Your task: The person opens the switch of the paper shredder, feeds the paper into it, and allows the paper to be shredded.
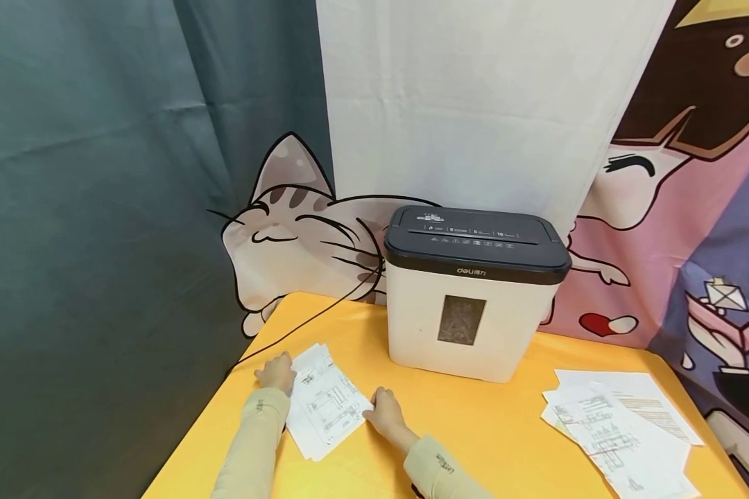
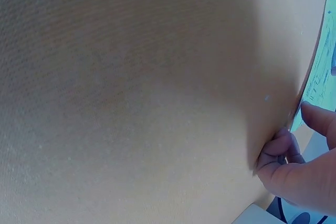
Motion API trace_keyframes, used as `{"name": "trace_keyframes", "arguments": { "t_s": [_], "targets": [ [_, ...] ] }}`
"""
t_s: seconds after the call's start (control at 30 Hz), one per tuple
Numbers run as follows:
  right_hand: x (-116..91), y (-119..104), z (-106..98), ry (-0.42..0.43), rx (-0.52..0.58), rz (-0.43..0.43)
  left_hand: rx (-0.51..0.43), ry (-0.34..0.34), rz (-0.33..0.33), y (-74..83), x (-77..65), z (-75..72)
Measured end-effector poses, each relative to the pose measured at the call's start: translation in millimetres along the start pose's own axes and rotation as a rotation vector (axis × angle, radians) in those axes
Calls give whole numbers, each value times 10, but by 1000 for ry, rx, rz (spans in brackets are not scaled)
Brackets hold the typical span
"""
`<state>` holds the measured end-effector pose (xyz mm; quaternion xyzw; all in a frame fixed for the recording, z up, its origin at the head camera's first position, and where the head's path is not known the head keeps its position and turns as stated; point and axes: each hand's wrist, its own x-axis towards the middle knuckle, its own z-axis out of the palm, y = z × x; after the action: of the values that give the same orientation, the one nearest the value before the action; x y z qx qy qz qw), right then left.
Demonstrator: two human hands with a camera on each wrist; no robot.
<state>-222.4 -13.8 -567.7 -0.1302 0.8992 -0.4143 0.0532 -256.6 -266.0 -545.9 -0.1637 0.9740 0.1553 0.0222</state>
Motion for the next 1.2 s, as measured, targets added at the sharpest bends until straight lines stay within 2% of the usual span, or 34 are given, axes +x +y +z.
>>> {"name": "trace_keyframes", "arguments": {
  "t_s": [0.1,0.3,0.4,0.53,0.57,0.67,0.73,0.77,0.8,0.9,1.03,1.2],
  "targets": [
    [18,16,-13,-11,11,16,-41,-26,29,-19,-49,-41],
    [39,58,-51,18,39,26,-136,-16,136,-130,-109,-48],
    [37,72,-67,42,75,27,-257,-35,151,-221,-110,-20],
    [31,74,-78,48,190,53,-433,-38,191,-388,-55,69],
    [27,66,-85,44,230,65,-480,-19,257,-461,-13,128],
    [19,55,-103,27,362,112,-558,-24,319,-563,16,179],
    [15,57,-119,9,452,159,-607,-43,304,-575,-1,171],
    [14,60,-130,-1,498,185,-627,-53,271,-565,-20,155],
    [18,70,-133,-11,545,212,-626,-77,197,-518,-63,103],
    [27,96,-148,-56,653,284,-651,-85,129,-468,-98,68],
    [13,105,-175,-110,705,325,-718,-89,121,-394,-114,51],
    [-13,119,-229,-111,697,303,-836,-135,107,-256,-119,64]
  ]
}}
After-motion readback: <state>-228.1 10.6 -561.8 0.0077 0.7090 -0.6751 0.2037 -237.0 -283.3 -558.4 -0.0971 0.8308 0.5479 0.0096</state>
